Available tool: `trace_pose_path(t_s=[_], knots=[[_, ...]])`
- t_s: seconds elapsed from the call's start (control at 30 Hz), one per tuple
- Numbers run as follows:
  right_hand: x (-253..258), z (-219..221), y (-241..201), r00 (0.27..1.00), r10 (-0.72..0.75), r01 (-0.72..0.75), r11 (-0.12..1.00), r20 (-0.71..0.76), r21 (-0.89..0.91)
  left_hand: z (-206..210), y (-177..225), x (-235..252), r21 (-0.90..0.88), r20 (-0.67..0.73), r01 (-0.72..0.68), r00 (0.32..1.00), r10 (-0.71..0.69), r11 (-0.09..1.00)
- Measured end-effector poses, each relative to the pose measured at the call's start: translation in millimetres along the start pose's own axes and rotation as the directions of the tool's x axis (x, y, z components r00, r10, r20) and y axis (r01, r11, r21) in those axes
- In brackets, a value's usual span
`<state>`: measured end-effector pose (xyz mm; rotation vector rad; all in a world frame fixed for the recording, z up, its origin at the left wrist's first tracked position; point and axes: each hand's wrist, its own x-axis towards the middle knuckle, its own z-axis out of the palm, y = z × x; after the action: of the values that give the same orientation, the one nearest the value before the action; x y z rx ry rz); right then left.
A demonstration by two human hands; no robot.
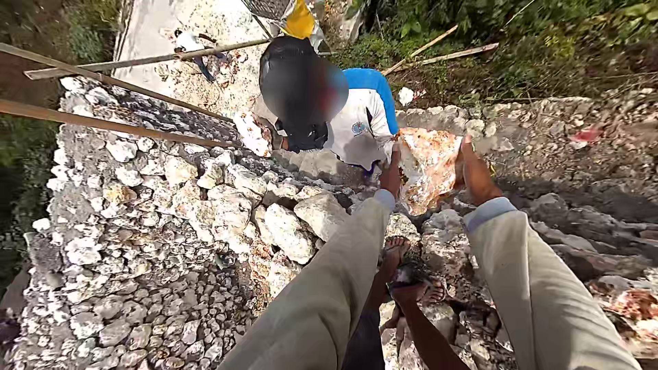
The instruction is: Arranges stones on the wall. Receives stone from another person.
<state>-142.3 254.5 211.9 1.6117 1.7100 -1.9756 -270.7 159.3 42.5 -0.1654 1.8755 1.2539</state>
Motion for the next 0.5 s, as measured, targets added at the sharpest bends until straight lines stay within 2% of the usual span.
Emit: trace_pose_path(t_s=[0.03, 0.07, 0.1, 0.17, 0.23, 0.33, 0.43, 0.5], knots=[[58, 2, 63, 0.985, -0.090, 0.093, 0.996, -0.146, 0.016, 2, -4, -5, -0.004, -0.032, 0.009, 0.999, -0.009, 1.000], [96, -1, 99, 0.975, -0.093, 0.101, 0.995, -0.201, 0.027, 4, -8, -11, -0.026, -0.060, 0.024, 0.998, -0.026, 0.999], [111, -4, 114, 0.974, -0.068, 0.072, 0.997, -0.215, 0.013, 4, -10, -19, -0.049, -0.078, 0.039, 0.996, -0.042, 0.998], [110, -3, 121, 0.958, -0.044, 0.041, 0.999, -0.285, -0.019, 0, -16, -37, -0.106, -0.046, 0.060, 0.997, -0.065, 0.992], [86, 3, 117, 0.924, -0.065, 0.047, 0.997, -0.378, -0.054, -11, -25, -59, -0.175, 0.027, 0.090, 0.996, -0.087, 0.980], [24, 13, 107, 0.887, -0.172, 0.133, 0.984, -0.428, -0.121, -38, -42, -111, -0.216, 0.084, 0.137, 0.989, -0.122, 0.967], [-36, 26, 107, 0.896, -0.245, 0.192, 0.966, -0.370, -0.176, -61, -62, -149, -0.269, -0.019, 0.084, 0.996, -0.092, 0.959], [-78, 41, 114, 0.923, -0.201, 0.130, 0.966, -0.328, -0.224, -81, -85, -184, -0.242, -0.063, 0.044, 0.996, -0.061, 0.969]])
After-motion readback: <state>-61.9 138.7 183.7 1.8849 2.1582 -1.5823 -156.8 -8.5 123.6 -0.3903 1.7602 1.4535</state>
